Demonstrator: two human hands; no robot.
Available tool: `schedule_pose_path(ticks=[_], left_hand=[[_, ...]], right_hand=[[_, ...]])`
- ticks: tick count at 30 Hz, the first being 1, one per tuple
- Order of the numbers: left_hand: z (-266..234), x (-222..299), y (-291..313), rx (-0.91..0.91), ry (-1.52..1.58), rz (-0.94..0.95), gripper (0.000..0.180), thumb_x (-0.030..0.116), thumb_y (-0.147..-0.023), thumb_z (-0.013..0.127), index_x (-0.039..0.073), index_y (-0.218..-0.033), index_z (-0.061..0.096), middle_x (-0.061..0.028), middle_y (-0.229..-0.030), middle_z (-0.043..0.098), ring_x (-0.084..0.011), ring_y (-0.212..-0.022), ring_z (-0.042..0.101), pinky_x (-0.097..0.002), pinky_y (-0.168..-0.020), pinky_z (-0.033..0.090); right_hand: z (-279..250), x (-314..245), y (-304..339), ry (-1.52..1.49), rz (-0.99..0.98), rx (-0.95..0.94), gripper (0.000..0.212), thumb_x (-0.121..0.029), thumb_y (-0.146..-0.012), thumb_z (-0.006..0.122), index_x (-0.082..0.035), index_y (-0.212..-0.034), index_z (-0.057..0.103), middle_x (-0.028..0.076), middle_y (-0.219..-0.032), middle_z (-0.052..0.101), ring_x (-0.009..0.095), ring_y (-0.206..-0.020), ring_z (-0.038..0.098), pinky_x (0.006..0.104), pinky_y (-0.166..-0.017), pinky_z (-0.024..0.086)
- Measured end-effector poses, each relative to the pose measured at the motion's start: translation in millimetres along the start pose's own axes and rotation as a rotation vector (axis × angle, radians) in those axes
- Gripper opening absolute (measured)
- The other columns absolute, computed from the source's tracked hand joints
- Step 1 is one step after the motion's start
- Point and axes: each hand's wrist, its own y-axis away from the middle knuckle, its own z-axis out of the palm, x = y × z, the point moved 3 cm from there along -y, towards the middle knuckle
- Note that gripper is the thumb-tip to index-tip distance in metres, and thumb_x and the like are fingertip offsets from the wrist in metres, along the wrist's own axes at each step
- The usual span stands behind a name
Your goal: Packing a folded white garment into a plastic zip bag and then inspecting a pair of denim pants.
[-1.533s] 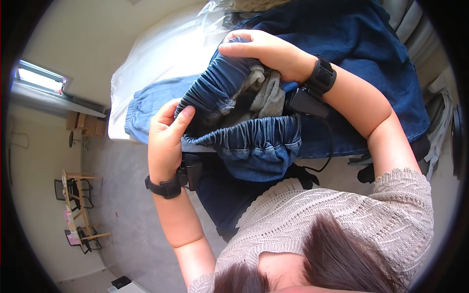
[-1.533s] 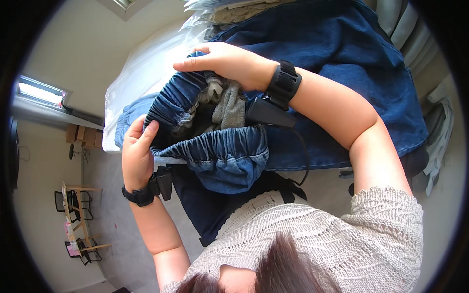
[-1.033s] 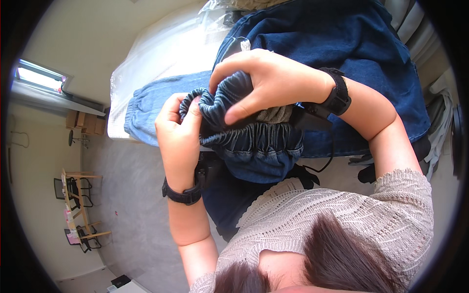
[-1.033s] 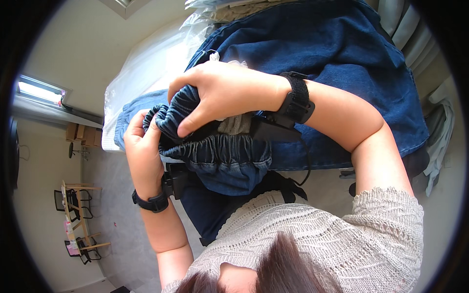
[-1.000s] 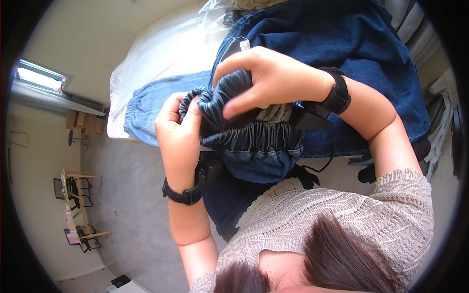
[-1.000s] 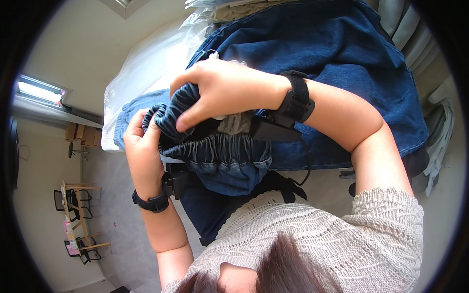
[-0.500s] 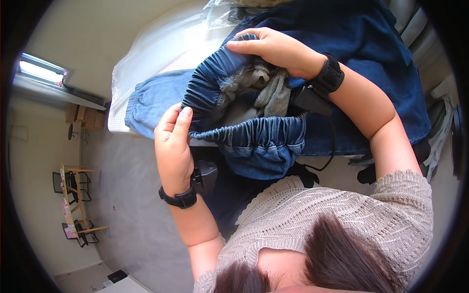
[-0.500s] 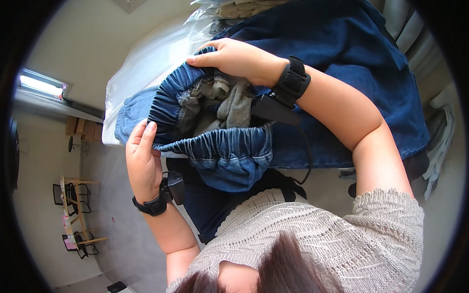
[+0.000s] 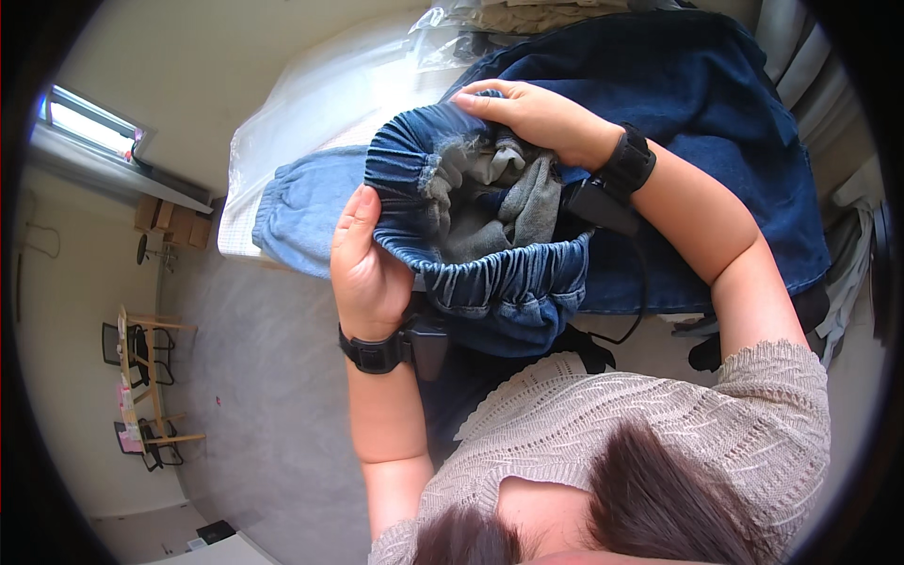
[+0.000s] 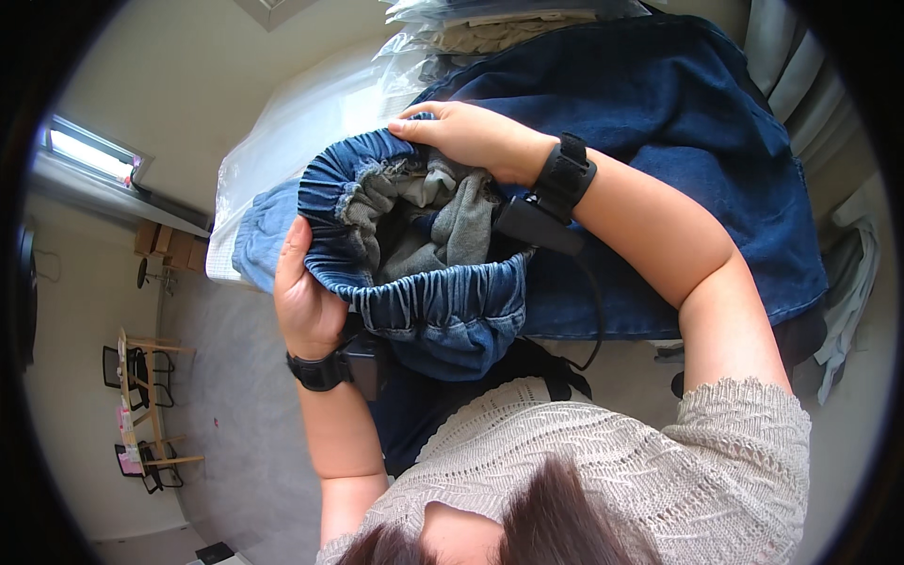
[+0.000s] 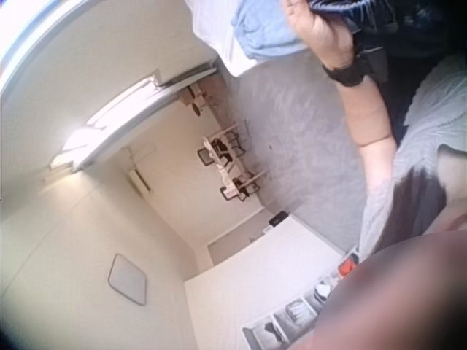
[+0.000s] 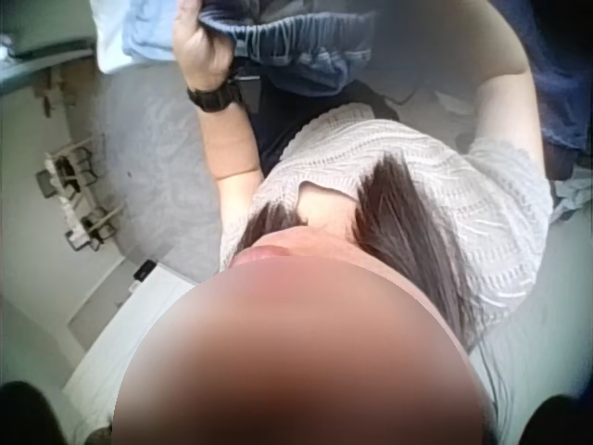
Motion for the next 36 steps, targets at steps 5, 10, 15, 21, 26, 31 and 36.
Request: schedule_pose_path(ticks=[5,10,15,21,26,31,36], left_hand=[[1.1,-6.7,-4.2,-0.092,0.118,-0.005,0.031,0.018,-0.092,0.039,-0.004,-0.111,0.049,-0.0145,-0.104,0.058,-0.0232,-0.093,0.058,-0.0352,-0.084,0.046],[-6.7,3.6,-2.3,-0.019,0.153,0.032,0.032,0.02,-0.092,0.04,-0.002,-0.112,0.049,-0.0146,-0.107,0.057,-0.024,-0.094,0.058,-0.0367,-0.084,0.047],[-1.8,0.6,-6.0,0.022,0.156,0.047,0.03,0.02,-0.092,0.041,-0.002,-0.11,0.05,-0.013,-0.106,0.058,-0.0219,-0.094,0.058,-0.0348,-0.083,0.047],[0.5,13.0,7.8,0.137,-0.032,0.127,0.033,0.026,-0.093,0.038,-0.001,-0.108,0.052,-0.0106,-0.104,0.059,-0.0198,-0.091,0.058,-0.0325,-0.084,0.044],[-17.8,30.9,40.3,0.311,-0.733,0.163,0.046,0.044,-0.088,0.044,-0.001,-0.092,0.053,-0.0055,-0.081,0.056,-0.0101,-0.071,0.055,-0.0225,-0.058,0.046],[2.7,21.7,42.6,0.241,-0.885,-0.057,0.031,0.031,-0.087,0.048,0.003,-0.075,0.052,-0.0015,-0.065,0.053,-0.0071,-0.058,0.052,-0.0195,-0.053,0.045],[-8.5,11.2,32.4,0.126,-0.539,0.022,0.024,0.021,-0.088,0.043,0.0,-0.088,0.054,-0.0056,-0.082,0.058,-0.0123,-0.073,0.057,-0.0252,-0.071,0.046]], right_hand=[[-17.1,2.8,-6.1,0.102,-0.018,0.054,0.033,-0.024,-0.086,0.054,-0.003,-0.112,0.052,0.004,-0.1,0.056,0.009,-0.094,0.051,0.0214,-0.082,0.041],[-0.8,-54.8,30.0,0.745,-0.594,0.157,0.035,-0.019,-0.08,0.059,-0.003,-0.11,0.052,0.006,-0.099,0.058,0.015,-0.092,0.053,0.0271,-0.083,0.04],[47.1,-56.0,84.2,0.772,-0.627,-0.269,0.035,-0.025,-0.074,0.064,-0.001,-0.097,0.055,0.018,-0.084,0.06,0.031,-0.082,0.058,0.036,-0.074,0.046],[60.3,-34.1,83.8,0.882,-0.566,-0.403,0.052,-0.007,-0.07,0.059,-0.005,-0.12,0.043,0.014,-0.076,0.059,0.03,-0.067,0.059,0.0341,-0.058,0.048],[63.7,-29.9,83.2,0.929,-0.536,-0.423,0.057,-0.004,-0.069,0.056,-0.01,-0.124,0.043,0.012,-0.074,0.059,0.027,-0.063,0.058,0.0339,-0.055,0.048],[65.3,-30.0,87.3,0.994,-0.594,-0.398,0.055,-0.004,-0.069,0.056,-0.013,-0.122,0.046,0.008,-0.066,0.054,0.024,-0.058,0.057,0.0334,-0.05,0.046],[71.0,-32.5,92.5,1.027,-0.639,-0.4,0.058,-0.009,-0.071,0.06,-0.012,-0.126,0.041,0.006,-0.065,0.053,0.023,-0.057,0.056,0.0328,-0.048,0.045]])
